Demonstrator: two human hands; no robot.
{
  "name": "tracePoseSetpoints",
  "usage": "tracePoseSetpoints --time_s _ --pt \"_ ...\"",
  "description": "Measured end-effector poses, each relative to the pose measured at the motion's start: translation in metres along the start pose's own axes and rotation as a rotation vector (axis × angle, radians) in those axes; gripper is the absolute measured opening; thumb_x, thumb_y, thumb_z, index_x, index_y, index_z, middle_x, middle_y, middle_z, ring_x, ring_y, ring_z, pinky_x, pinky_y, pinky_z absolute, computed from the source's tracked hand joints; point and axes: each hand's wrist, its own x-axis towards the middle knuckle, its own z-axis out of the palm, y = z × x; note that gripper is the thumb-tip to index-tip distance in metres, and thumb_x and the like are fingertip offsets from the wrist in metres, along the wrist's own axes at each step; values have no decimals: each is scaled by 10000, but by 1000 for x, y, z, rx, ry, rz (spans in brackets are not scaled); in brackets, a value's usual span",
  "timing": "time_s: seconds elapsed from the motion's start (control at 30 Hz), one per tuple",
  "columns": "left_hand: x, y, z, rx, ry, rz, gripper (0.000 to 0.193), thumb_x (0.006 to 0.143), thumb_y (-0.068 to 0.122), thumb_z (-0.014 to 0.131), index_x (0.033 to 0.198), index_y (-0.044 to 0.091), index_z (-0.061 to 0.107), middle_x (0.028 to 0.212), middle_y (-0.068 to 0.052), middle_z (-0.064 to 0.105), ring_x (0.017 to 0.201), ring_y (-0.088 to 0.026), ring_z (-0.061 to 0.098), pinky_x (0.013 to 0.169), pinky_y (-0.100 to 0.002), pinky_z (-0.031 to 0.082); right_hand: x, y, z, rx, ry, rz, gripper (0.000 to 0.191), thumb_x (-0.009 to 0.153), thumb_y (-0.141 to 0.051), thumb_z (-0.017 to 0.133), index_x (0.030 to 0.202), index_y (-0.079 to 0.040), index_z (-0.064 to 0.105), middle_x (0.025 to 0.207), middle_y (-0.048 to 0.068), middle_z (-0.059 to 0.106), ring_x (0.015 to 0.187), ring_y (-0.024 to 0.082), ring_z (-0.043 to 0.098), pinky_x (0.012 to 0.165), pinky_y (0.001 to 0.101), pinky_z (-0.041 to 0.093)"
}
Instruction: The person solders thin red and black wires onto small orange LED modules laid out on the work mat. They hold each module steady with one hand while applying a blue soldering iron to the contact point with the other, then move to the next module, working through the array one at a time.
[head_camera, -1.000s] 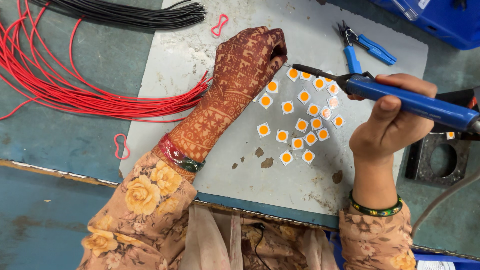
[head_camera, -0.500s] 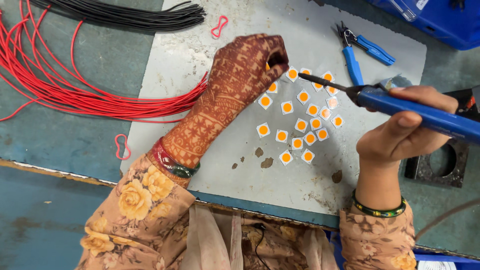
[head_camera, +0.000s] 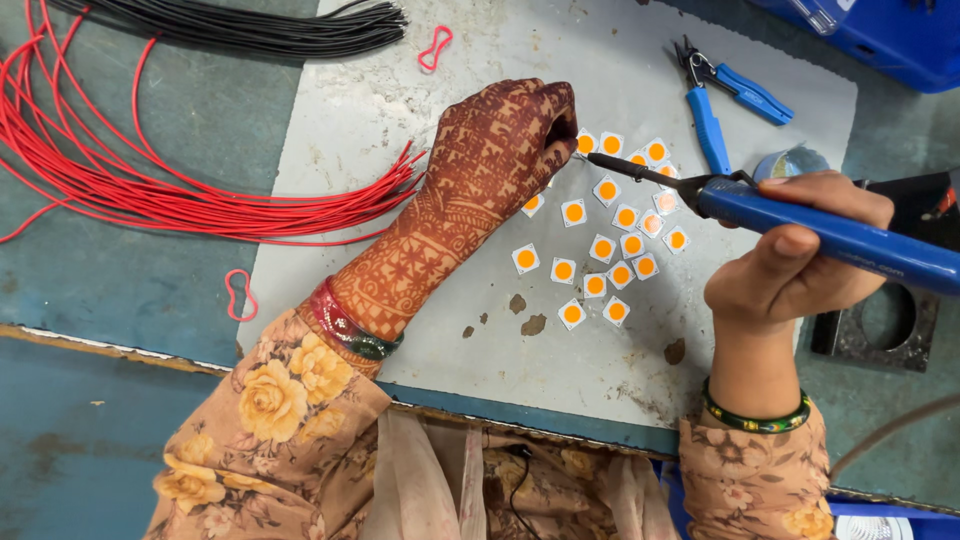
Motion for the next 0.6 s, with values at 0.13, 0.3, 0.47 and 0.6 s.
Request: tracePoseSetpoints --time_s 0.13,0.3,0.47,0.6 --pt "0 -2 1 -3 -17 -20 139 878 224 753 955 135 680 893 -48 688 896 -270 677 727 -455 532 -1 0 0 -12 -23 -12 567 1192 -492 470 1142 64 569 1005 145 605 733 199 627 652 273 474" --pt "-1 -3 4 9 1 -1 148 867 224 756 954 132 679 891 -48 687 899 -273 678 729 -453 535 -3 0 -1 -33 -35 -17 549 1199 -480 467 1150 55 583 1002 133 603 745 196 621 669 283 473" --pt "-2 -5 3 5 10 -11 151 879 238 753 961 134 680 894 -51 691 893 -278 679 735 -455 535 -6 0 1 -3 -47 -29 548 1191 -478 491 1148 64 566 1017 141 605 770 218 630 680 293 487" --pt "-1 -16 -7 29 59 18 150 899 271 759 978 157 704 926 -36 710 902 -281 683 751 -455 540 -8 4 0 20 -6 -12 567 1176 -499 492 1122 63 539 1009 136 602 797 224 628 702 290 492"
